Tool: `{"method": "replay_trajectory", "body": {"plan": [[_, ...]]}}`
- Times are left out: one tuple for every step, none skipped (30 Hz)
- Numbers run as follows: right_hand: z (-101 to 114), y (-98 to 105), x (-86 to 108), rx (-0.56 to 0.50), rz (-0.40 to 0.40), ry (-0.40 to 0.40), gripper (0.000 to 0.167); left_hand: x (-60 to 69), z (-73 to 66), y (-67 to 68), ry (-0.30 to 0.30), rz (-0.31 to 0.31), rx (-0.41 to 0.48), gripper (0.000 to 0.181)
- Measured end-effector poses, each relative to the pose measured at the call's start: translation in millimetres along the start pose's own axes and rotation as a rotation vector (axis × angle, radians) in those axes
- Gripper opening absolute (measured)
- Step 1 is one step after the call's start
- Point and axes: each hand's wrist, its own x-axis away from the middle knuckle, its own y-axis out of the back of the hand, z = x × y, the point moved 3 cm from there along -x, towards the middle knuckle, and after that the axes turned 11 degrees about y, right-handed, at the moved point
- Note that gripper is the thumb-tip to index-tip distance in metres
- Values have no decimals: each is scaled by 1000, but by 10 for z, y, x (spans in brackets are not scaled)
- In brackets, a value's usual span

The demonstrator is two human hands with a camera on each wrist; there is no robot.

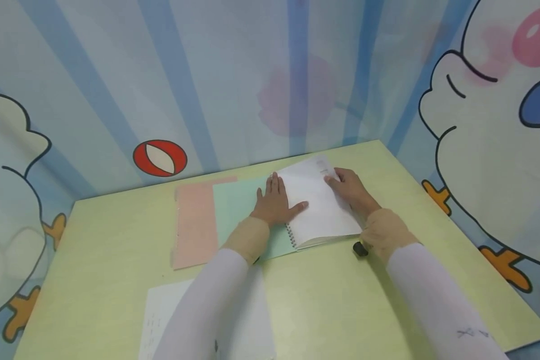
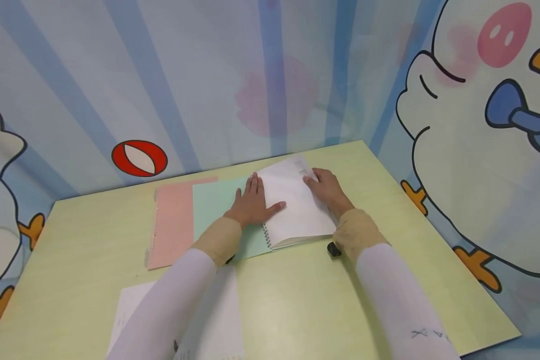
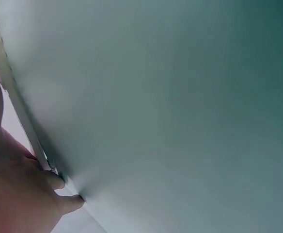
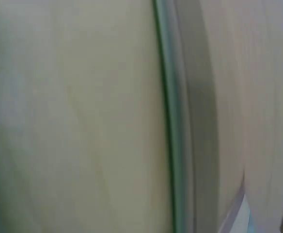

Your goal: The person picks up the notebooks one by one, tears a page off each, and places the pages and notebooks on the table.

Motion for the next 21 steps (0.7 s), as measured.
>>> {"method": "replay_trajectory", "body": {"plan": [[-1,1,0,5,3,5,54,-3,3,-2,0,-2,3,113],[-3,2,0,12,7,13,54,-2,5,-3,0,-5,4,113],[-3,2,-1,16,9,16,54,-3,6,-3,0,-6,8,114],[-2,2,0,18,11,20,54,-5,7,-2,1,-8,15,114],[-5,3,1,14,12,24,54,-4,6,0,1,-9,21,115],[-10,9,5,17,13,29,54,-1,4,4,2,-7,30,116],[-13,13,17,18,12,39,54,9,6,7,0,-5,38,117],[-20,18,33,6,11,42,53,17,8,6,-2,-3,45,118],[-27,26,50,-7,9,41,52,24,10,5,-4,2,51,119],[-35,36,68,-18,7,46,51,30,16,2,-4,6,54,119],[-35,49,86,-33,10,57,50,34,24,-3,-2,14,53,119],[-33,64,97,-49,8,63,50,36,32,-4,-1,16,51,119],[-20,77,106,-65,7,66,49,36,40,-4,0,17,51,118],[1,89,112,-78,12,59,52,33,48,-4,2,17,50,117],[30,101,117,-79,19,48,56,28,56,-3,3,14,48,115],[63,113,127,-82,28,30,62,19,62,-2,2,9,46,113],[100,130,145,-78,35,5,71,12,64,1,-1,4,46,112],[130,147,171,-65,44,-29,79,8,64,11,-7,-7,45,110],[160,167,215,-50,63,-63,87,8,61,17,-12,-10,42,109],[181,186,270,-40,83,-100,92,11,56,23,-19,-11,29,108],[193,205,330,-38,99,-132,92,21,44,32,-31,-9,17,108]]}}
